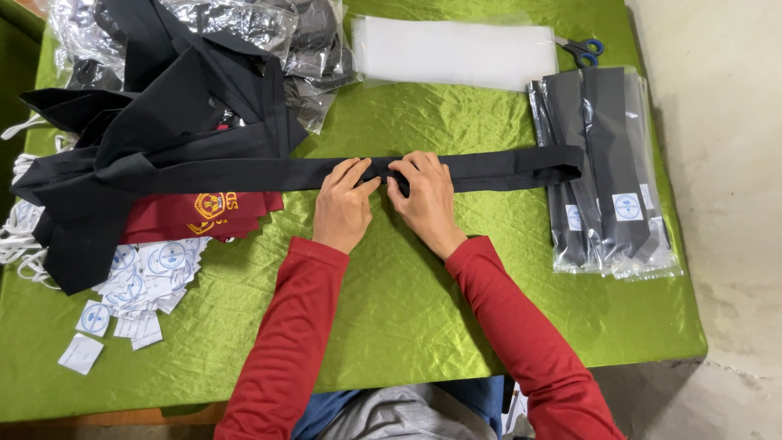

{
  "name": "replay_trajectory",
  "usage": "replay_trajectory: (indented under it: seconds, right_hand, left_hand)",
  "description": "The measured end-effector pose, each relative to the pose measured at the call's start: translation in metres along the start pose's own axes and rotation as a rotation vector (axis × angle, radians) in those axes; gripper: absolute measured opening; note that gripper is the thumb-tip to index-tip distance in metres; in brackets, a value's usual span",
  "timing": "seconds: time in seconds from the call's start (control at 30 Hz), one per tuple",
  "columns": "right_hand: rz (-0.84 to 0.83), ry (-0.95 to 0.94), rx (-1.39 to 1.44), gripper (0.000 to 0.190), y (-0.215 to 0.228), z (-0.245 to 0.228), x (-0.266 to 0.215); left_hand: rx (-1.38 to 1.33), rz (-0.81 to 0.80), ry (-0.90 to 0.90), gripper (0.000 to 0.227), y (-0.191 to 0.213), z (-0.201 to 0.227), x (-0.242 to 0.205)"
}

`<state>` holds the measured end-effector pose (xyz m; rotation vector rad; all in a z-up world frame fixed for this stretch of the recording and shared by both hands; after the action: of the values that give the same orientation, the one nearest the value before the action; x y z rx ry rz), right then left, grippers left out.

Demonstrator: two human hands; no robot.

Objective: The person folds a black necktie on a green table, places a small label on it, and then inserts the tie into a clear plastic bag. The person repeats this process for multiple ties.

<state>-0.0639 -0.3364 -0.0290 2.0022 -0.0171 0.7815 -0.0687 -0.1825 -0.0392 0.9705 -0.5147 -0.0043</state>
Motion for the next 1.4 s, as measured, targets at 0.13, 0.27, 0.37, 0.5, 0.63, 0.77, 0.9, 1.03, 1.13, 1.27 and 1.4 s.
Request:
replay_trajectory:
  seconds: [0.13,0.27,0.37,0.5,0.63,0.77,0.9,1.03,1.13,1.27,1.4]
  right_hand:
    - [0.037,-0.016,0.036,0.025,0.0089,-0.0032,0.0027]
    - [0.009,-0.035,0.025,0.034,0.0074,-0.0026,0.0029]
    - [0.01,-0.05,0.038,0.033,0.0075,-0.0019,0.0029]
    - [-0.008,-0.057,0.051,0.034,0.0089,-0.003,0.0034]
    - [-0.008,-0.066,0.056,0.03,0.0067,-0.0023,0.0037]
    - [-0.026,-0.076,0.051,0.032,0.0057,-0.0012,0.003]
    - [-0.048,-0.091,0.059,0.032,0.0031,0.0018,0.0021]
    - [-0.048,-0.099,0.073,0.03,0.0063,-0.0016,0.0032]
    - [-0.06,-0.085,0.06,0.032,0.0066,-0.0027,0.0036]
    - [-0.061,-0.092,0.049,0.032,0.0051,-0.0012,0.0033]
    - [-0.074,-0.097,0.054,0.031,0.0047,-0.001,0.0029]
  left_hand:
    - [-0.011,-0.007,-0.005,0.031,-0.0018,-0.0017,-0.0005]
    - [-0.03,-0.006,0.006,0.031,-0.0001,-0.0017,0.0]
    - [-0.048,-0.01,0.013,0.031,0.0016,-0.0004,0.0009]
    - [-0.04,-0.016,0.013,0.031,-0.0016,-0.0035,-0.0003]
    - [-0.052,-0.011,0.017,0.032,-0.0018,-0.0044,-0.0005]
    - [-0.056,-0.011,0.02,0.031,-0.0021,-0.0045,-0.0004]
    - [-0.053,-0.006,0.016,0.031,-0.0037,-0.0053,-0.0009]
    - [-0.05,-0.011,0.019,0.031,-0.0049,-0.0062,-0.0012]
    - [-0.053,-0.016,0.023,0.031,-0.0043,-0.0059,-0.0009]
    - [-0.063,-0.019,0.029,0.031,-0.0039,-0.0061,-0.0008]
    - [-0.065,-0.027,0.035,0.031,-0.0048,-0.006,-0.0013]
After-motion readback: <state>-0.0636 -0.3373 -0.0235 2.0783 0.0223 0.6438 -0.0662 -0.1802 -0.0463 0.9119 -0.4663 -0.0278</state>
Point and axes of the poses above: each hand's wrist, its own x-axis towards the middle knuckle, its own y-axis out of the back of the hand, z = x × y, the point moved 5 cm from there along x, towards the middle knuckle, and after that the axes turned 9 degrees about y, right-handed, at the moved point
